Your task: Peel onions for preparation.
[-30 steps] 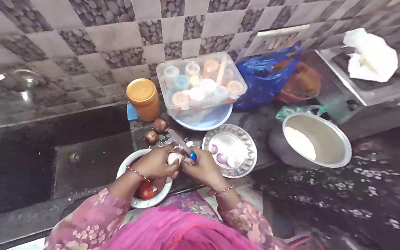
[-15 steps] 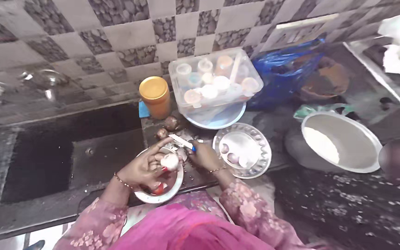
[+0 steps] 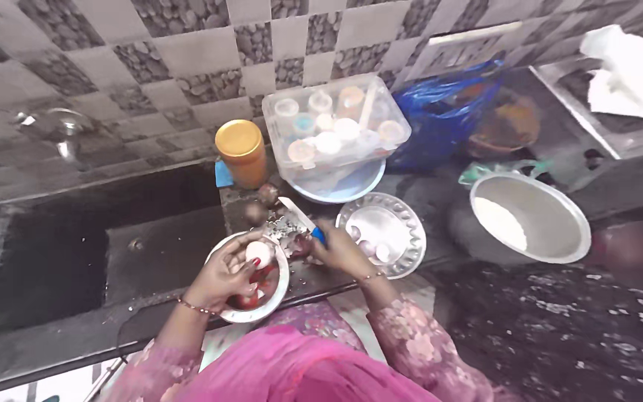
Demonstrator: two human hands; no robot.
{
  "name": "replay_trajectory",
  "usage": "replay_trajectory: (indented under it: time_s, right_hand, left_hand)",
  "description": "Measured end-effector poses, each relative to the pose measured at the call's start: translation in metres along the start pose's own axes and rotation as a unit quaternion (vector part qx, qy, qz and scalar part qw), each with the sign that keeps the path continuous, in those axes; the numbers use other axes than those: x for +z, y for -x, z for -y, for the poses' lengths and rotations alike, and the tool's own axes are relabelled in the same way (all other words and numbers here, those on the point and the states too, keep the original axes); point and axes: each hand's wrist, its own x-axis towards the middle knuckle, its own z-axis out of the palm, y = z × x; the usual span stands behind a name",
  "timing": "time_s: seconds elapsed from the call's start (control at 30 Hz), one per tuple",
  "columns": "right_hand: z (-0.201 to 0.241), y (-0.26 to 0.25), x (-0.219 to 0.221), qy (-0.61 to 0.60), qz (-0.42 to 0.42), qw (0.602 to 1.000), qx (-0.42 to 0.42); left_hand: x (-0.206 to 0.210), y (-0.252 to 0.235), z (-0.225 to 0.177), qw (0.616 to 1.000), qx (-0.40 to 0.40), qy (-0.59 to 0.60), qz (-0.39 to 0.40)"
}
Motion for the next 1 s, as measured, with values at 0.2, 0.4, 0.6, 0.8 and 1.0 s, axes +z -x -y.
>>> replay_trajectory:
  time_s: [0.2,0.4,0.6,0.8,1.0]
  right_hand:
    - [-0.005,0.044,0.009,-0.218,-0.03,0.96,-0.174]
    - [0.009,0.062,0.037,-0.267,-0.03,0.917,-0.293]
    - [0.019,0.062,0.038,-0.172,-0.11,0.935,-0.29]
    - [0.024,0.057,0.042,-0.161,-0.1,0.933,-0.304]
    - [0.028,0.06,0.044,-0.149,-0.097,0.93,-0.321]
  left_hand:
    - [0.01,0.01,0.011,0.988,0.058,0.12,0.078]
    - [0.02,0.012,0.019,0.971,0.115,0.146,0.152]
    - [0.025,0.012,0.02,0.962,0.143,0.131,0.19]
    - [0.026,0.015,0.019,0.961,0.155,0.131,0.187]
    - [0.022,0.018,0.02,0.965,0.142,0.122,0.184]
